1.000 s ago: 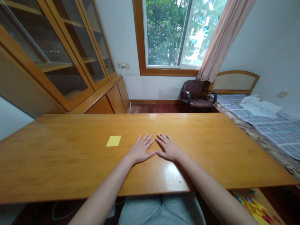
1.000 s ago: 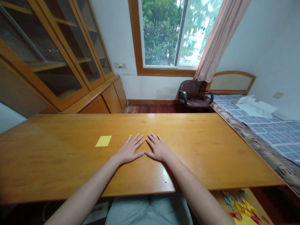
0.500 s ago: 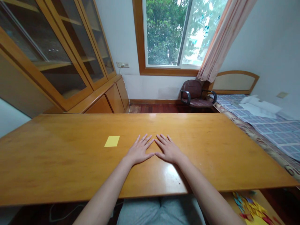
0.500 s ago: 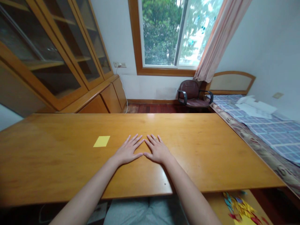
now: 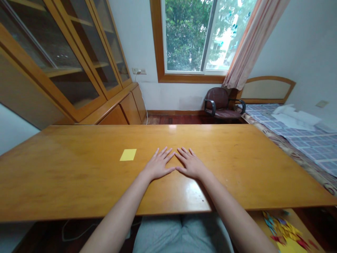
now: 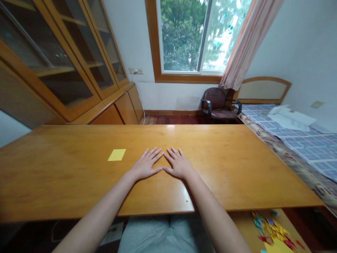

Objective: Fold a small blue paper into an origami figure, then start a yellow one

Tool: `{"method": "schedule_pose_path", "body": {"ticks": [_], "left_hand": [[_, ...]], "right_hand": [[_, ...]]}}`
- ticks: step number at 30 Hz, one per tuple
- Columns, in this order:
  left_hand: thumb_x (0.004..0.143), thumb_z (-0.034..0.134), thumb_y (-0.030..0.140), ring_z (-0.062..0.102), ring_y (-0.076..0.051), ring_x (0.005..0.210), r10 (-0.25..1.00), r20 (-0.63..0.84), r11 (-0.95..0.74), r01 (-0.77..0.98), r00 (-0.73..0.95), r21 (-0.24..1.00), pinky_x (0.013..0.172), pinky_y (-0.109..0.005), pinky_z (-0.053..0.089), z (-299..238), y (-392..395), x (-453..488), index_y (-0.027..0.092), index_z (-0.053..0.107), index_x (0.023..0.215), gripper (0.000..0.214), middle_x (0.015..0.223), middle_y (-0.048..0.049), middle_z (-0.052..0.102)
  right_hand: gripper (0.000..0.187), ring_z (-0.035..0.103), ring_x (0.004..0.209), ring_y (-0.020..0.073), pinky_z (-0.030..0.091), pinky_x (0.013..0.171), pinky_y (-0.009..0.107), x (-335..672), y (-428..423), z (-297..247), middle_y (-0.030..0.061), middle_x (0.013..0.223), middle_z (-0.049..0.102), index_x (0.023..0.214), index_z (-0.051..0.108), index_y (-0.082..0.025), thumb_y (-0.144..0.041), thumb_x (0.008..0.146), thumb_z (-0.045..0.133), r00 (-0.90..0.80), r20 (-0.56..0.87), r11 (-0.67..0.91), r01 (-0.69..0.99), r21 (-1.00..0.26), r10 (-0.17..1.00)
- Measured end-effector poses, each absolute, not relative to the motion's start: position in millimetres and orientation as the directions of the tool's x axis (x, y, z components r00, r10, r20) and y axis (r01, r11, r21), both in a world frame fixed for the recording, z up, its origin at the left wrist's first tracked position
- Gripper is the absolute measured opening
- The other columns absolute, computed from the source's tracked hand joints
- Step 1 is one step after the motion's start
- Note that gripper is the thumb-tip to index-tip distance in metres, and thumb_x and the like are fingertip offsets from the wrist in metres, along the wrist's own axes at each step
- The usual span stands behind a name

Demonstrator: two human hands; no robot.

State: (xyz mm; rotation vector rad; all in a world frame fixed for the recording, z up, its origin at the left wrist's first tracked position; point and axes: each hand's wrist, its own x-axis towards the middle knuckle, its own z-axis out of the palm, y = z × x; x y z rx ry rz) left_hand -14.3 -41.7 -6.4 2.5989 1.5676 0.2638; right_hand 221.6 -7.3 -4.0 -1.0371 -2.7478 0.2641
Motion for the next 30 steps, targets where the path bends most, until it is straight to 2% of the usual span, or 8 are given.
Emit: {"method": "schedule_pose_path", "body": {"ticks": [9, 21, 30], "left_hand": [[0.089, 0.031, 0.074, 0.014, -0.026, 0.150, 0.886, 0.078, -0.463, 0.872, 0.456, 0.161, 0.122, -0.053, 0.005, -4.6, -42.2, -14.3, 0.033, 0.023, 0.153, 0.076, 0.161, -0.0024, 0.023], [0.089, 0.033, 0.073, 0.015, -0.026, 0.150, 0.884, 0.097, -0.468, 0.869, 0.458, 0.163, 0.122, -0.053, 0.005, -6.2, -41.6, -14.9, 0.034, 0.024, 0.153, 0.075, 0.160, -0.0019, 0.025], [0.089, 0.035, 0.073, 0.016, -0.027, 0.149, 0.884, 0.109, -0.467, 0.868, 0.455, 0.167, 0.122, -0.053, 0.006, -7.9, -41.7, -15.2, 0.035, 0.022, 0.153, 0.075, 0.160, -0.0014, 0.026]], "right_hand": [[0.073, 0.018, 0.148, 0.0304, 0.011, 0.120, 0.054, 221.2, -4.7, -6.3, 0.0102, 0.160, 0.023, 0.153, 0.029, -0.024, -0.064, 0.094, 0.041, -0.740, 0.125, 0.746, 0.629, -0.217, 0.661], [0.074, 0.020, 0.148, 0.0300, 0.012, 0.120, 0.053, 222.3, -10.2, -7.5, 0.0117, 0.159, 0.025, 0.152, 0.032, -0.020, -0.065, 0.094, 0.039, -0.716, 0.134, 0.726, 0.657, -0.202, 0.685], [0.074, 0.019, 0.148, 0.0299, 0.011, 0.120, 0.054, 222.3, -8.6, -8.8, 0.0112, 0.159, 0.025, 0.153, 0.030, -0.021, -0.065, 0.093, 0.040, -0.715, 0.124, 0.723, 0.659, -0.205, 0.688]]}}
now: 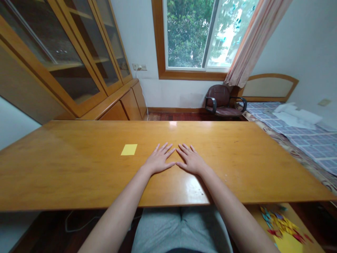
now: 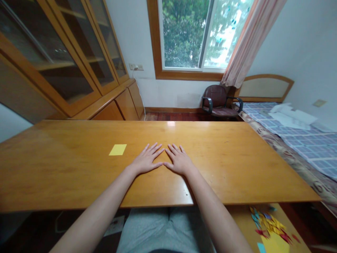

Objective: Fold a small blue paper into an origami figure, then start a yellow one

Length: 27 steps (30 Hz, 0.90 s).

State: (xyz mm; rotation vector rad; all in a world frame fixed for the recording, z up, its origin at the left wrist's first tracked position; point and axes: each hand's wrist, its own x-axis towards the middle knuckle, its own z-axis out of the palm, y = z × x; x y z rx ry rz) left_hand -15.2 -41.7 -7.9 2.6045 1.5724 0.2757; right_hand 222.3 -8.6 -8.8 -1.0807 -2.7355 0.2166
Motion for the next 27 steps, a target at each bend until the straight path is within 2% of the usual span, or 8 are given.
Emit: {"method": "schedule_pose_path", "body": {"ticks": [27], "left_hand": [[0.089, 0.033, 0.074, 0.015, -0.025, 0.150, 0.890, 0.087, -0.456, 0.874, 0.448, 0.169, 0.122, -0.052, 0.006, -6.2, -42.1, -15.1, 0.035, 0.024, 0.153, 0.075, 0.161, -0.0012, 0.024]], "right_hand": [[0.075, 0.019, 0.148, 0.0296, 0.012, 0.120, 0.054, 221.6, -8.0, -10.1, 0.0106, 0.159, 0.025, 0.152, 0.033, -0.021, -0.066, 0.093, 0.039, -0.714, 0.136, 0.725, 0.658, -0.205, 0.687]]}}
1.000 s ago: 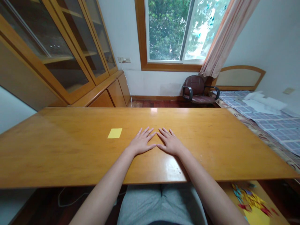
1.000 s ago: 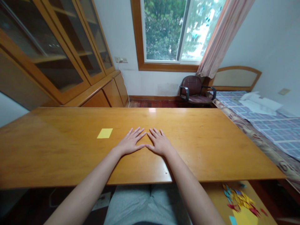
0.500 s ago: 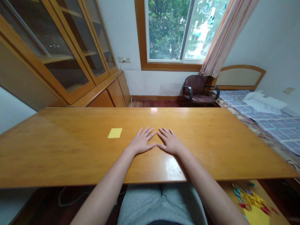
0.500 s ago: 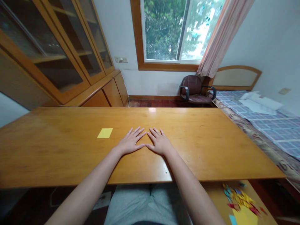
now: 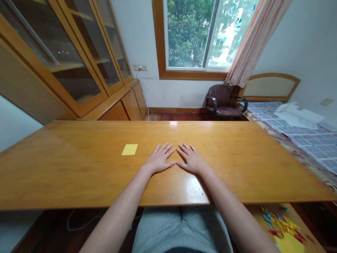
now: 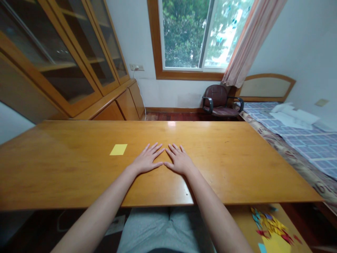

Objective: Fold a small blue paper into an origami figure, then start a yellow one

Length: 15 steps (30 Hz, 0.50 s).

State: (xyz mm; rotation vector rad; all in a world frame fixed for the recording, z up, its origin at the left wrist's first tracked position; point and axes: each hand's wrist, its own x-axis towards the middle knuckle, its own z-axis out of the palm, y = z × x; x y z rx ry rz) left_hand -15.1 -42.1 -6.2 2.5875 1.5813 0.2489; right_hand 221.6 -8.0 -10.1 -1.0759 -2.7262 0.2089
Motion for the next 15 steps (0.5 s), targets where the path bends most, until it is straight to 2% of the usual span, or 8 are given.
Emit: {"method": "schedule_pose_path", "body": {"ticks": [15], "left_hand": [[0.089, 0.034, 0.073, 0.017, -0.026, 0.149, 0.886, 0.104, -0.463, 0.871, 0.452, 0.162, 0.121, -0.053, 0.008, -7.1, -42.1, -15.3, 0.034, 0.025, 0.153, 0.075, 0.160, -0.0025, 0.026]], "right_hand": [[0.075, 0.021, 0.148, 0.0295, 0.012, 0.121, 0.052, 221.0, -10.4, -8.1, 0.0107, 0.159, 0.026, 0.152, 0.034, -0.019, -0.066, 0.093, 0.038, -0.711, 0.135, 0.722, 0.666, -0.186, 0.690]]}}
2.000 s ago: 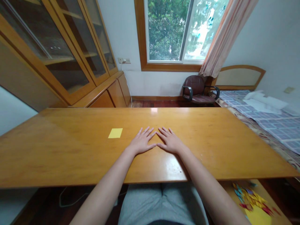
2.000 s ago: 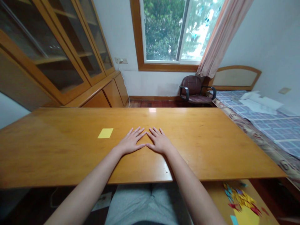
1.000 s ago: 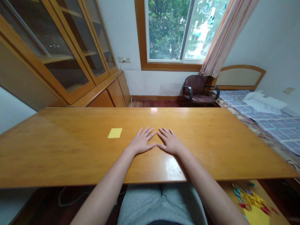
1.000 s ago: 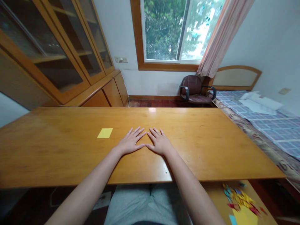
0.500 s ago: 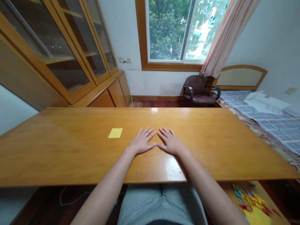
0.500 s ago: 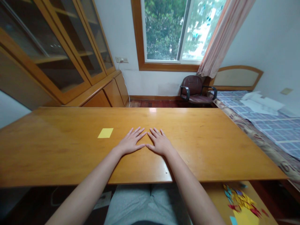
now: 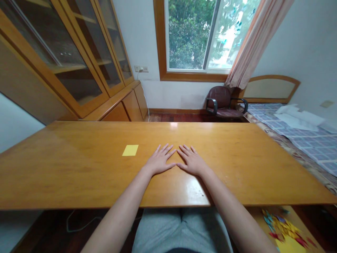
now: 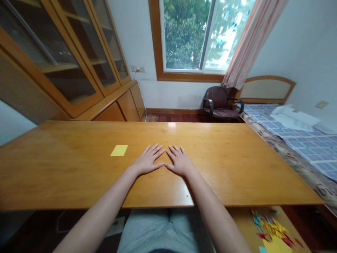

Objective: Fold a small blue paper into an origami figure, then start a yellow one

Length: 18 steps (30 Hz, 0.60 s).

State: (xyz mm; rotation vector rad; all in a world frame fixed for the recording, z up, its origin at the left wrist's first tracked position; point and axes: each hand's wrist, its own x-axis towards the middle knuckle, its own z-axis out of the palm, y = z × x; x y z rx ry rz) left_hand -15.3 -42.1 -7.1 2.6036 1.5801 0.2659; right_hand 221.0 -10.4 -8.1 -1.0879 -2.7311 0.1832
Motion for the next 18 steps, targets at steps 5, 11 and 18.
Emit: {"method": "schedule_pose_path", "body": {"ticks": [5, 11, 18], "left_hand": [[0.089, 0.035, 0.073, 0.016, -0.027, 0.149, 0.893, 0.076, -0.451, 0.877, 0.444, 0.169, 0.121, -0.053, 0.008, -3.1, -43.0, -14.0, 0.033, 0.026, 0.153, 0.075, 0.161, -0.0027, 0.025], [0.089, 0.033, 0.073, 0.017, -0.027, 0.149, 0.891, 0.075, -0.455, 0.875, 0.449, 0.167, 0.121, -0.054, 0.008, -1.7, -43.4, -13.8, 0.033, 0.026, 0.152, 0.075, 0.160, -0.0035, 0.025], [0.090, 0.035, 0.072, 0.017, -0.027, 0.149, 0.887, 0.093, -0.461, 0.873, 0.452, 0.158, 0.121, -0.053, 0.008, -4.3, -42.4, -15.8, 0.034, 0.026, 0.152, 0.074, 0.160, -0.0026, 0.027]], "right_hand": [[0.074, 0.020, 0.148, 0.0290, 0.012, 0.121, 0.052, 221.0, -9.4, -9.0, 0.0104, 0.159, 0.025, 0.152, 0.033, -0.020, -0.066, 0.093, 0.039, -0.712, 0.136, 0.723, 0.663, -0.194, 0.689], [0.075, 0.021, 0.148, 0.0295, 0.012, 0.120, 0.053, 221.0, -8.7, -10.2, 0.0107, 0.159, 0.026, 0.152, 0.033, -0.020, -0.065, 0.093, 0.040, -0.711, 0.133, 0.721, 0.663, -0.200, 0.691], [0.074, 0.020, 0.148, 0.0290, 0.012, 0.120, 0.052, 221.1, -9.1, -8.9, 0.0107, 0.159, 0.026, 0.152, 0.033, -0.020, -0.065, 0.093, 0.040, -0.709, 0.137, 0.720, 0.663, -0.202, 0.692]]}}
